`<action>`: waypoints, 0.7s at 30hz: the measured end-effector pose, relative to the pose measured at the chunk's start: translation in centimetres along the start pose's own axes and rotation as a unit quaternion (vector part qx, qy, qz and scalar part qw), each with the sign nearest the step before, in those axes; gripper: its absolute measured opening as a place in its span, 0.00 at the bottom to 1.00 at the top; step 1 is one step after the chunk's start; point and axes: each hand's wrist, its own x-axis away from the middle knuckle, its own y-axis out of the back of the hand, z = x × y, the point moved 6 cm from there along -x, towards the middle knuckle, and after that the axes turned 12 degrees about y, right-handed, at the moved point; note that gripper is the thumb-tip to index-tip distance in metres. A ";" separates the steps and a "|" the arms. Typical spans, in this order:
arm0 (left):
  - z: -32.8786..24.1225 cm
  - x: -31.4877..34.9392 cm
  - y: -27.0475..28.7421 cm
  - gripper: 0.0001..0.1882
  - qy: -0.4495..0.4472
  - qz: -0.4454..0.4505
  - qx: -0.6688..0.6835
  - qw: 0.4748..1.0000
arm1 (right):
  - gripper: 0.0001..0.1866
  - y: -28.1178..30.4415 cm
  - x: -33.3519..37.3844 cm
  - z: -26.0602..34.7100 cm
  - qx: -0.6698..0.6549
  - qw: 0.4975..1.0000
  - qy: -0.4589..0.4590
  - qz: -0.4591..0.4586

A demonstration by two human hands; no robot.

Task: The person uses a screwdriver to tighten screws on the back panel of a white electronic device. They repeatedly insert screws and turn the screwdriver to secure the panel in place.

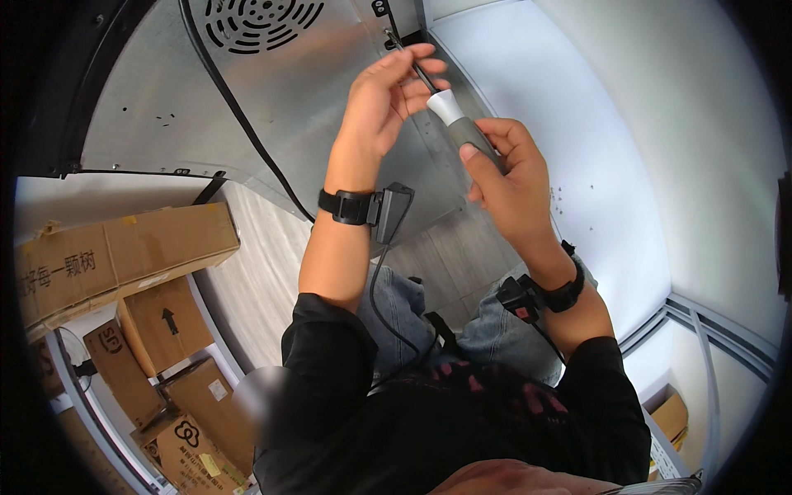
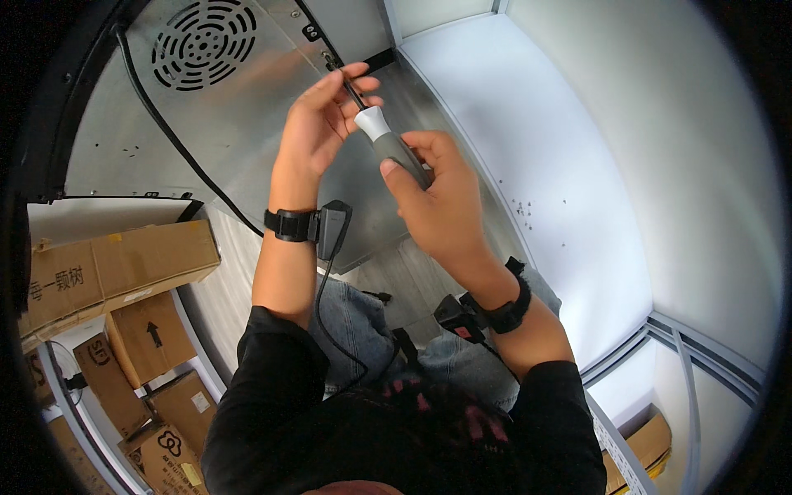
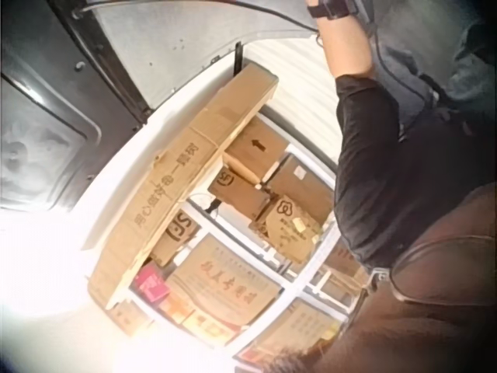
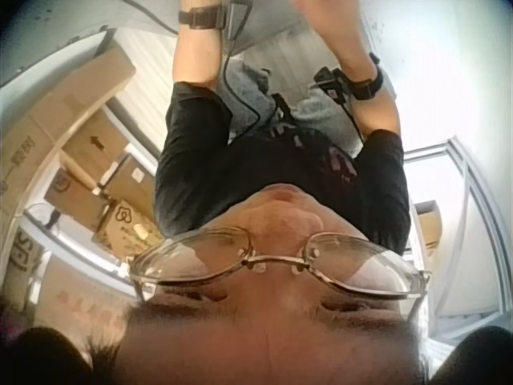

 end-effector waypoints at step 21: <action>1.6 2.8 -2.1 0.18 0.033 0.165 0.011 0.986 | 0.20 -0.8 2.0 2.2 0.299 0.917 0.264 -0.011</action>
